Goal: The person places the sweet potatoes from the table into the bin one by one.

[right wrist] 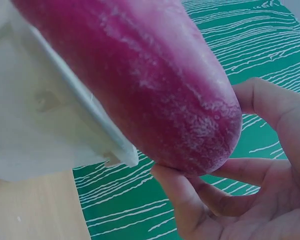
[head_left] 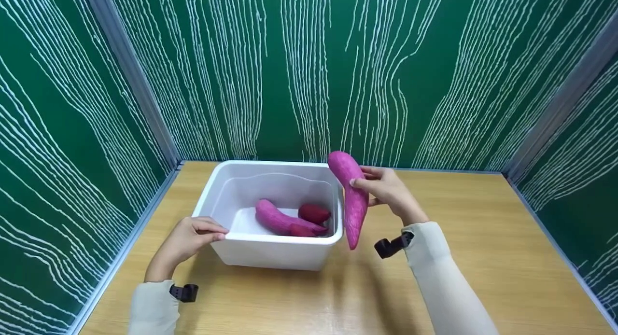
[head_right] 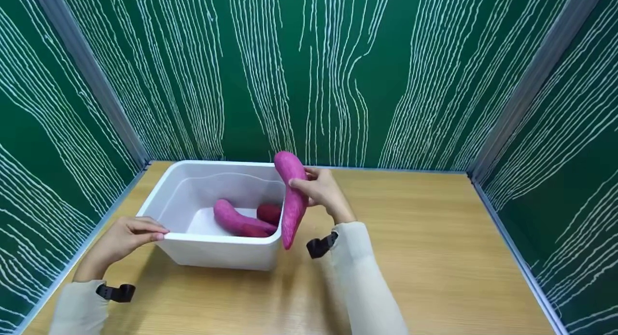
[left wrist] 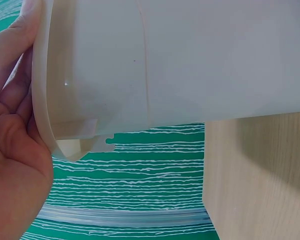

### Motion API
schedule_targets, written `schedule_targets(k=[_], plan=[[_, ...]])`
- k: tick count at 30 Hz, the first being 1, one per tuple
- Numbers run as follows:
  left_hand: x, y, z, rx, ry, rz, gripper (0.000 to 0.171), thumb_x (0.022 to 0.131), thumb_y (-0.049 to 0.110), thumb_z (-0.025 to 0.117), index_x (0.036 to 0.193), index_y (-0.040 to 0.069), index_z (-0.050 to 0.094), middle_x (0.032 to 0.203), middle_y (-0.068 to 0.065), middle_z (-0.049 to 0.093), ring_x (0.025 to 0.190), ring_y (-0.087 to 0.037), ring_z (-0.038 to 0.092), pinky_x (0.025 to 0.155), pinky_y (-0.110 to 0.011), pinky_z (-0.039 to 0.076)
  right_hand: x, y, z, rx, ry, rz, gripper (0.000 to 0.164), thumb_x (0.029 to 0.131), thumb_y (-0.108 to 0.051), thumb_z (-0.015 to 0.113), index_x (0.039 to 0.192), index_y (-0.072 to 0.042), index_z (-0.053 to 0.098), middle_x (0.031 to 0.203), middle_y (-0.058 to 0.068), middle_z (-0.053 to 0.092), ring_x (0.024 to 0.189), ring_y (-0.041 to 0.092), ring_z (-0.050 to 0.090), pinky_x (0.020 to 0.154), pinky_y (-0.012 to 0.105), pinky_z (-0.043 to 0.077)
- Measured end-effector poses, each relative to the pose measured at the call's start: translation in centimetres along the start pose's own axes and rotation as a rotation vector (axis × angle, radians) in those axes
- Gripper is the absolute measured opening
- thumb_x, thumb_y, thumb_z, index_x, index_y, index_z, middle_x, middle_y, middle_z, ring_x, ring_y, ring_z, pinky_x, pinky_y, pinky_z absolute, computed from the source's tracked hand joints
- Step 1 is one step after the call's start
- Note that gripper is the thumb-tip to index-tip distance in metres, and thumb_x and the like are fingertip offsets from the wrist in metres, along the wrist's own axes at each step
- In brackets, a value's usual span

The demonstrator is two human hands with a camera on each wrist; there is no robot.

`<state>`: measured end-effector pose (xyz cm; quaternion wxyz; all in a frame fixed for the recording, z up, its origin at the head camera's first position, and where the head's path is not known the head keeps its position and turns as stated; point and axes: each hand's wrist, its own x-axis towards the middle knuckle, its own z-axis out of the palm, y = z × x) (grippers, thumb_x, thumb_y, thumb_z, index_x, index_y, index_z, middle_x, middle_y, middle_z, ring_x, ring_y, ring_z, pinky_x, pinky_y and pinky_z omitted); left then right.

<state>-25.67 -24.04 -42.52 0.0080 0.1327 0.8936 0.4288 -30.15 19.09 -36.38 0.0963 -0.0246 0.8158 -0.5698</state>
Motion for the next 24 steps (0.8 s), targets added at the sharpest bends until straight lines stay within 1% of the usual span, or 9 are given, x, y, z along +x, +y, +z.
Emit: schedule_targets(k=[2,5,11,19,21,24], plan=[[0.0,0.0,0.0,-0.002,-0.003,-0.01,0.012,0.08,0.016,0.077,0.091,0.012,0.079,0.095,-0.005,0.073,0.091,-0.017,0.06,0.075,-0.018,0.05,0.1,-0.3,0.1,-0.007,-0.004,0.003,0.072,0.088,-0.031,0.067,0.147,-0.004,0.036,0.142,0.018,0.047,0.103,0.028,0.062,0.072,0.033,0.058],[0.0,0.0,0.0,-0.004,-0.006,-0.022,0.013,0.08,0.017,0.077,0.092,0.013,0.079,0.096,-0.005,0.073,0.093,-0.018,0.06,0.076,-0.018,0.05,0.4,-0.8,0.4,-0.009,-0.001,0.004,0.071,0.088,-0.031,0.068,0.146,-0.005,0.037,0.142,0.016,0.048,0.105,0.029,0.061,0.072,0.033,0.058],[0.0,0.0,0.0,-0.005,-0.006,-0.026,0.014,0.08,0.017,0.077,0.093,0.012,0.079,0.096,-0.004,0.073,0.094,-0.019,0.06,0.077,-0.018,0.05,1.0,-1.5,1.1,-0.022,-0.002,-0.009,0.068,0.088,-0.03,0.068,0.145,-0.004,0.04,0.139,0.018,0.051,0.103,0.029,0.062,0.071,0.032,0.058],[0.0,0.2,0.1,0.001,0.002,-0.054,0.012,0.081,0.017,0.077,0.092,0.013,0.079,0.097,-0.004,0.073,0.096,-0.02,0.061,0.083,-0.029,0.053,1.9,-2.2,2.1,-0.047,0.012,-0.011,0.066,0.087,-0.031,0.069,0.142,-0.005,0.044,0.134,0.015,0.055,0.102,0.027,0.062,0.074,0.034,0.057],[0.0,0.2,0.1,0.001,0.003,-0.048,0.013,0.08,0.017,0.077,0.093,0.012,0.079,0.097,-0.004,0.073,0.095,-0.02,0.061,0.082,-0.028,0.053,2.0,-2.5,2.4,-0.05,0.012,-0.021,0.065,0.087,-0.03,0.069,0.142,-0.005,0.045,0.132,0.015,0.056,0.102,0.027,0.062,0.074,0.035,0.057],[0.0,0.2,0.1,0.005,0.002,-0.031,0.014,0.08,0.016,0.077,0.093,0.011,0.079,0.096,-0.005,0.073,0.095,-0.02,0.06,0.079,-0.023,0.052,2.2,-2.7,2.8,-0.057,0.01,-0.043,0.064,0.087,-0.029,0.068,0.141,-0.004,0.045,0.132,0.016,0.056,0.102,0.027,0.063,0.072,0.033,0.057]])
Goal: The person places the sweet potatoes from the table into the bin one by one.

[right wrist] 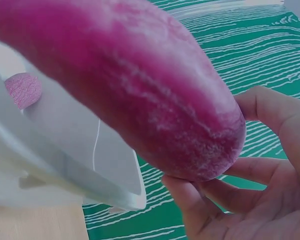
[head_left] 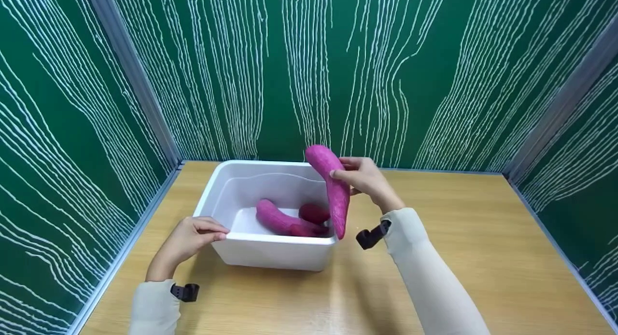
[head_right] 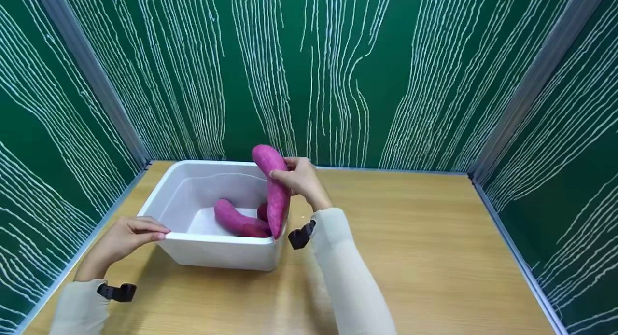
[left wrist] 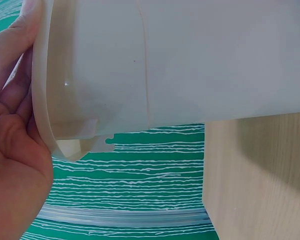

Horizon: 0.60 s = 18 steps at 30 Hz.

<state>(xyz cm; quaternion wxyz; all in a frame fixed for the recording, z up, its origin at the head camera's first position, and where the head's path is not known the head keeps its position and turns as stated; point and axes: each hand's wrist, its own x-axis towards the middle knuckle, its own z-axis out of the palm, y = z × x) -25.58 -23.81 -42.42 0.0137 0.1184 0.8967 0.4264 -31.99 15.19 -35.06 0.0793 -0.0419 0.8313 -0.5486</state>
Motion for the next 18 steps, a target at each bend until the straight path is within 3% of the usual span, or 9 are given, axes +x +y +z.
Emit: schedule_targets(k=[4,13,18], plan=[[0.0,0.1,0.0,-0.001,-0.004,0.002,0.016,0.08,0.017,0.077,0.094,0.009,0.078,0.096,-0.005,0.073,0.095,-0.02,0.06,0.079,-0.021,0.052,0.3,-0.2,0.5,-0.011,-0.002,-0.023,0.063,0.088,-0.026,0.066,0.142,-0.002,0.044,0.133,0.019,0.056,0.105,0.029,0.063,0.072,0.033,0.058],[0.0,0.0,-0.1,-0.017,-0.012,-0.023,0.017,0.08,0.018,0.077,0.095,0.011,0.078,0.098,-0.005,0.073,0.096,-0.021,0.06,0.086,-0.035,0.054,1.1,-0.5,1.5,-0.045,-0.018,-0.054,0.06,0.088,-0.027,0.067,0.14,-0.005,0.048,0.128,0.018,0.058,0.102,0.029,0.064,0.077,0.037,0.058],[0.0,0.0,-0.1,-0.017,-0.017,-0.031,0.017,0.08,0.018,0.077,0.096,0.01,0.078,0.099,-0.005,0.073,0.097,-0.021,0.06,0.088,-0.038,0.054,1.6,-0.7,2.1,-0.043,-0.022,-0.066,0.059,0.088,-0.027,0.068,0.14,-0.006,0.049,0.125,0.016,0.06,0.102,0.028,0.064,0.079,0.037,0.057]])
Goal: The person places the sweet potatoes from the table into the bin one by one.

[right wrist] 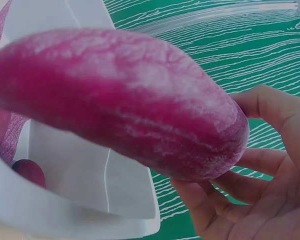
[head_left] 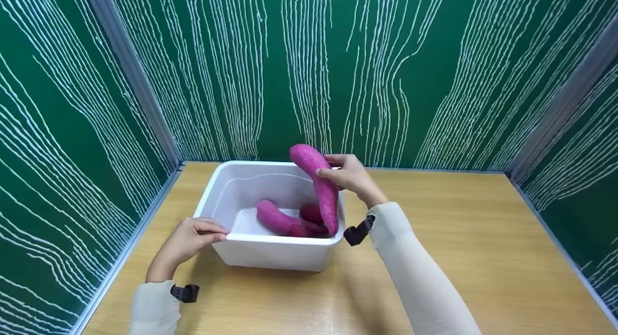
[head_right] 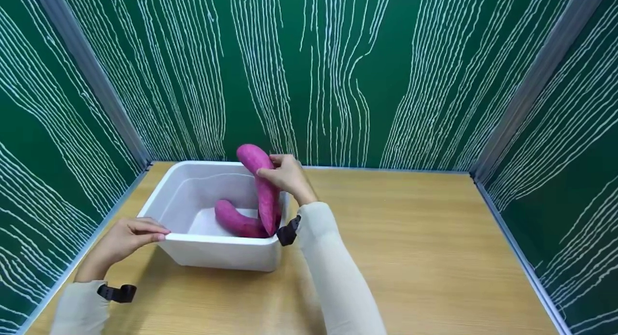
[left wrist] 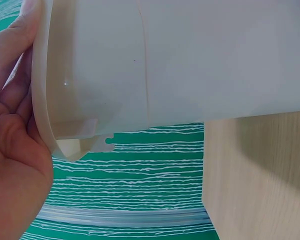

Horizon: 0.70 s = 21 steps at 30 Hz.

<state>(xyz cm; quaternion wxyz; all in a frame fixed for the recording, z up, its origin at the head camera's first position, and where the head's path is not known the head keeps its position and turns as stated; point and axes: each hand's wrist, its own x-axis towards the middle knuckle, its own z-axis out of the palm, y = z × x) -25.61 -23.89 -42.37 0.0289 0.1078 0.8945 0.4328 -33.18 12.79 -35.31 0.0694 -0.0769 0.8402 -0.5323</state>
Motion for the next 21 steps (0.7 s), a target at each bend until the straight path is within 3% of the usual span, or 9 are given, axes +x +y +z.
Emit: schedule_targets(k=[7,13,21], plan=[[0.0,0.1,0.1,0.01,0.007,-0.011,0.017,0.08,0.021,0.077,0.095,0.013,0.078,0.099,-0.004,0.073,0.096,-0.019,0.061,0.089,-0.04,0.053,0.5,0.0,0.7,-0.016,-0.01,-0.029,0.058,0.088,-0.024,0.069,0.14,-0.007,0.049,0.126,0.016,0.06,0.107,0.027,0.062,0.083,0.037,0.056],[-0.1,0.0,0.2,0.014,0.021,-0.004,0.016,0.079,0.023,0.078,0.091,0.013,0.079,0.095,-0.004,0.073,0.092,-0.018,0.06,0.081,-0.029,0.053,0.6,-0.6,1.4,-0.046,-0.029,-0.06,0.058,0.087,-0.023,0.068,0.14,-0.007,0.049,0.13,0.014,0.059,0.112,0.027,0.06,0.091,0.041,0.053],[-0.1,0.1,0.1,0.01,0.021,-0.011,0.014,0.08,0.021,0.077,0.092,0.013,0.079,0.097,-0.005,0.073,0.094,-0.019,0.062,0.085,-0.036,0.054,0.9,-1.0,1.9,-0.078,-0.053,-0.081,0.06,0.087,-0.022,0.068,0.141,-0.006,0.047,0.13,0.015,0.059,0.112,0.027,0.061,0.093,0.04,0.052]])
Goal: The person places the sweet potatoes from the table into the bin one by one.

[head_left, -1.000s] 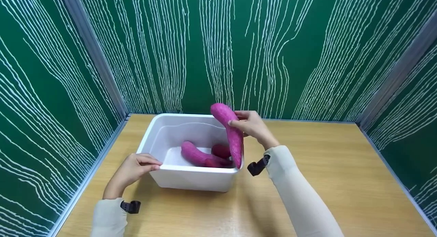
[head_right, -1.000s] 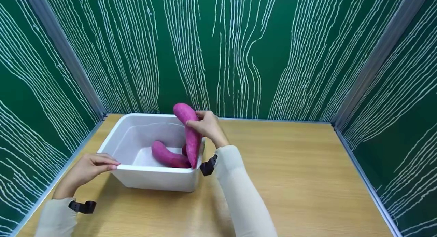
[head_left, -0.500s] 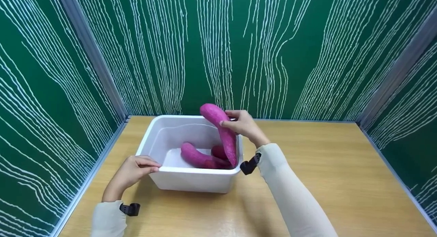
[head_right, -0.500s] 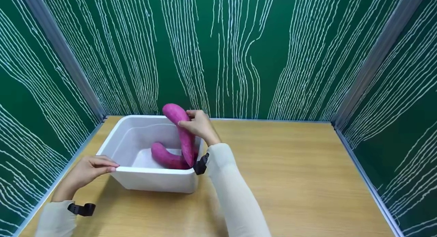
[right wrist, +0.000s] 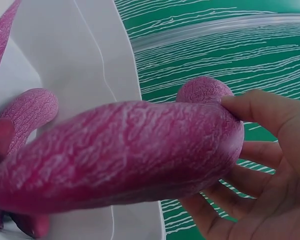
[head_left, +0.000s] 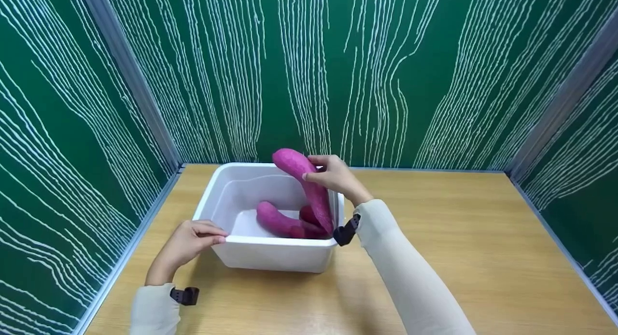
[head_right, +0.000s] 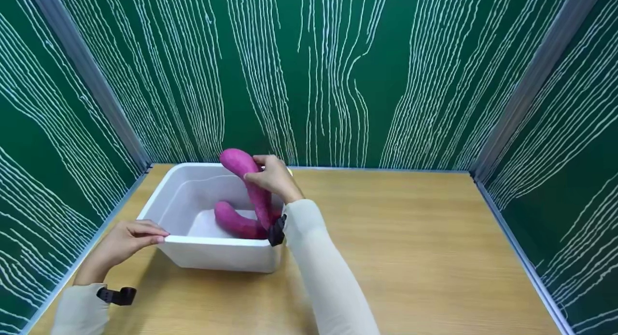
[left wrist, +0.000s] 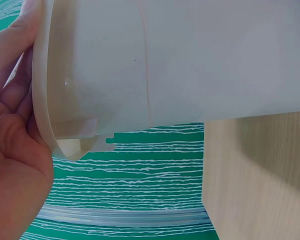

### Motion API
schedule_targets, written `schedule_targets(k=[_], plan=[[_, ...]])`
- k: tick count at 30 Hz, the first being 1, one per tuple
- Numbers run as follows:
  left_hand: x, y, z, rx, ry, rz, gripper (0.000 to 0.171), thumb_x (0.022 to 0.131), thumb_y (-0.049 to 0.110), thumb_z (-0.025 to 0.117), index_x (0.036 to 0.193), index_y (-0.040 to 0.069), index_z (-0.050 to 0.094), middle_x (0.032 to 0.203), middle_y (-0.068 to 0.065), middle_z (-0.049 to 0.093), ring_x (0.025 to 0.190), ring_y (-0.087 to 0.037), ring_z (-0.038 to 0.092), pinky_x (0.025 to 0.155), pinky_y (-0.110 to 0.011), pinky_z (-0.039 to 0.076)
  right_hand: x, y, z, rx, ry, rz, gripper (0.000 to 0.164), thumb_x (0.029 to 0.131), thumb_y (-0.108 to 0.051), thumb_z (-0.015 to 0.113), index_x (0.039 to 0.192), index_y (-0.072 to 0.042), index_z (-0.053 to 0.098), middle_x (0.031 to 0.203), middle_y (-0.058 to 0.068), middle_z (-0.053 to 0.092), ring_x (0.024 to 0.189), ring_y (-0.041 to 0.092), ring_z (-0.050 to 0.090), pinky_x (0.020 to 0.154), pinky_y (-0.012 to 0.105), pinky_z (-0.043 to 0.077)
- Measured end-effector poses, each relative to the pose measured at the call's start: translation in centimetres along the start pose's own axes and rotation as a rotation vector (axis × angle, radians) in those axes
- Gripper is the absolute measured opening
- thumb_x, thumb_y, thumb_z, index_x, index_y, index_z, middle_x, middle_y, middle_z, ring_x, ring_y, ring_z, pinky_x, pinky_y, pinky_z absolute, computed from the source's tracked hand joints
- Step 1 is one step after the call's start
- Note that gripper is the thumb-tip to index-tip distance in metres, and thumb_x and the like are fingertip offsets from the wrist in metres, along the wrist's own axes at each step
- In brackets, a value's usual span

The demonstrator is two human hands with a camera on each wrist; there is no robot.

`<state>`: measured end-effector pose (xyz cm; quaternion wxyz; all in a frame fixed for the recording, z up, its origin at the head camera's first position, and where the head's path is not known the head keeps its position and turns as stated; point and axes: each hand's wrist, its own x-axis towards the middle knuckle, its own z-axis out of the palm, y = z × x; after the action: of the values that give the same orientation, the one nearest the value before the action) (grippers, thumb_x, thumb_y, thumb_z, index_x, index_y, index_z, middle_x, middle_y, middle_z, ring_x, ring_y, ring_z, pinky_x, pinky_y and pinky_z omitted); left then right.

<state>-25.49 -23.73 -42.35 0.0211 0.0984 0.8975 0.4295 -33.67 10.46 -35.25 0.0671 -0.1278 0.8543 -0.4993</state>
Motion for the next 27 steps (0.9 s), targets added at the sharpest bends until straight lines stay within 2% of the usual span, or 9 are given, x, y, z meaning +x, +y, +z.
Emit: schedule_targets(k=[8,14,16,22,27], plan=[[0.0,0.1,0.0,-0.002,-0.006,-0.002,0.015,0.08,0.019,0.077,0.093,0.011,0.079,0.097,-0.005,0.073,0.094,-0.019,0.061,0.086,-0.037,0.054,0.3,-0.2,0.7,-0.004,-0.024,-0.025,0.058,0.088,-0.019,0.068,0.14,-0.004,0.048,0.13,0.017,0.059,0.111,0.029,0.061,0.092,0.04,0.053],[0.1,0.3,0.0,-0.01,-0.01,-0.015,0.013,0.081,0.019,0.077,0.092,0.014,0.079,0.098,-0.005,0.073,0.096,-0.02,0.061,0.088,-0.039,0.053,0.3,-0.4,1.0,-0.018,-0.03,-0.042,0.059,0.088,-0.019,0.068,0.141,-0.003,0.047,0.13,0.017,0.059,0.112,0.029,0.061,0.092,0.041,0.053],[0.1,0.3,0.0,-0.007,-0.009,-0.01,0.013,0.081,0.02,0.077,0.092,0.015,0.079,0.098,-0.004,0.073,0.095,-0.019,0.061,0.087,-0.036,0.054,0.2,-0.5,1.1,-0.015,-0.036,-0.053,0.059,0.087,-0.018,0.068,0.14,-0.003,0.047,0.129,0.017,0.059,0.112,0.029,0.061,0.091,0.041,0.053],[0.1,0.1,0.0,0.005,-0.015,0.063,0.015,0.08,0.02,0.078,0.092,0.011,0.079,0.095,-0.006,0.073,0.091,-0.018,0.062,0.077,-0.023,0.052,0.2,-0.5,1.5,-0.007,-0.045,-0.08,0.057,0.087,-0.014,0.067,0.139,-0.001,0.048,0.132,0.018,0.058,0.118,0.029,0.058,0.095,0.04,0.05],[0.2,0.1,0.0,0.003,-0.013,0.024,0.018,0.079,0.024,0.078,0.094,0.013,0.079,0.096,-0.004,0.074,0.093,-0.018,0.061,0.084,-0.031,0.054,0.2,-0.7,1.6,0.007,-0.027,-0.069,0.052,0.087,-0.009,0.064,0.137,-0.004,0.051,0.132,0.017,0.059,0.118,0.029,0.059,0.094,0.037,0.051]])
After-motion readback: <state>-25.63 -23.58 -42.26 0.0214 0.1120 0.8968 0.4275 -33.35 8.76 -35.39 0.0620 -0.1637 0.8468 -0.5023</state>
